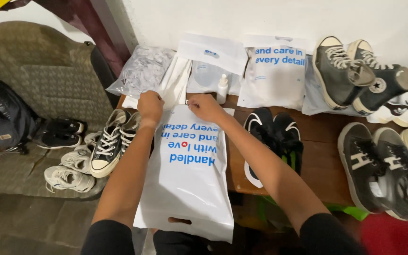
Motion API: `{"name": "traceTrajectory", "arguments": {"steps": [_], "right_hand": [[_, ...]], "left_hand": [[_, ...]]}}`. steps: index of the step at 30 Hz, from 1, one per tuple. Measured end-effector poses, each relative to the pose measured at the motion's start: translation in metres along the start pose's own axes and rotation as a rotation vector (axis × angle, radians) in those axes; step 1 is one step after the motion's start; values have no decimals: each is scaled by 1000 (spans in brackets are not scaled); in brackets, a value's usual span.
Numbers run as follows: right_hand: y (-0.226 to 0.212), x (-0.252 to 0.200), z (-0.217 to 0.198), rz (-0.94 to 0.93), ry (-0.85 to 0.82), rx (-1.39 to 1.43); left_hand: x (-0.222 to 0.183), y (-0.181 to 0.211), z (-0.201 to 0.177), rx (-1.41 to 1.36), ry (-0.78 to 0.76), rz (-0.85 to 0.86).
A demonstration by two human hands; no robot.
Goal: Packing various pairs of sneakers into white plastic shipping bags on a wooden workbench.
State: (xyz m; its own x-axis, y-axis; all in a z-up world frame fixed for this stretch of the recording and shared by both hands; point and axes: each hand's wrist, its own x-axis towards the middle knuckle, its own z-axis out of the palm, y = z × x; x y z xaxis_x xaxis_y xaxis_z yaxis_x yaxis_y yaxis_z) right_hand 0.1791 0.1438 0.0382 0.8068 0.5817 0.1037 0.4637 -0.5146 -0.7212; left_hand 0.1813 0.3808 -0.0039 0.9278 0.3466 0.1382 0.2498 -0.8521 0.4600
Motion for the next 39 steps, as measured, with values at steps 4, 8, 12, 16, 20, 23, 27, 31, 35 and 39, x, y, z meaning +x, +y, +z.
{"name": "traceTrajectory", "arguments": {"steps": [4,8,12,16,20,23,27,31,35,39], "right_hand": [[25,51,23,111,34,179],[2,80,26,373,50,671],[-30,86,34,518,-26,708],[47,146,96,523,3,509],[79,164,117,455,55,248],[93,166,118,456,93,271],[83,151,113,503,209,508],[106,161,123,526,257,519],[67,133,95,450,265,395],[42,119,80,270,248,55]], "left_hand": [[-10,5,-15,-48,15,-29],[-28,20,-29,-147,15,-40],[-33,22,-24,-161,0,-6],[-33,17,-8,-157,-17,59],[-25,10,4,8,-84,112],[-18,11,9,185,-107,167],[-13,11,10,296,-148,167],[-8,6,13,308,-149,145],[-8,8,11,336,-188,87],[-4,8,14,364,-208,48]]}}
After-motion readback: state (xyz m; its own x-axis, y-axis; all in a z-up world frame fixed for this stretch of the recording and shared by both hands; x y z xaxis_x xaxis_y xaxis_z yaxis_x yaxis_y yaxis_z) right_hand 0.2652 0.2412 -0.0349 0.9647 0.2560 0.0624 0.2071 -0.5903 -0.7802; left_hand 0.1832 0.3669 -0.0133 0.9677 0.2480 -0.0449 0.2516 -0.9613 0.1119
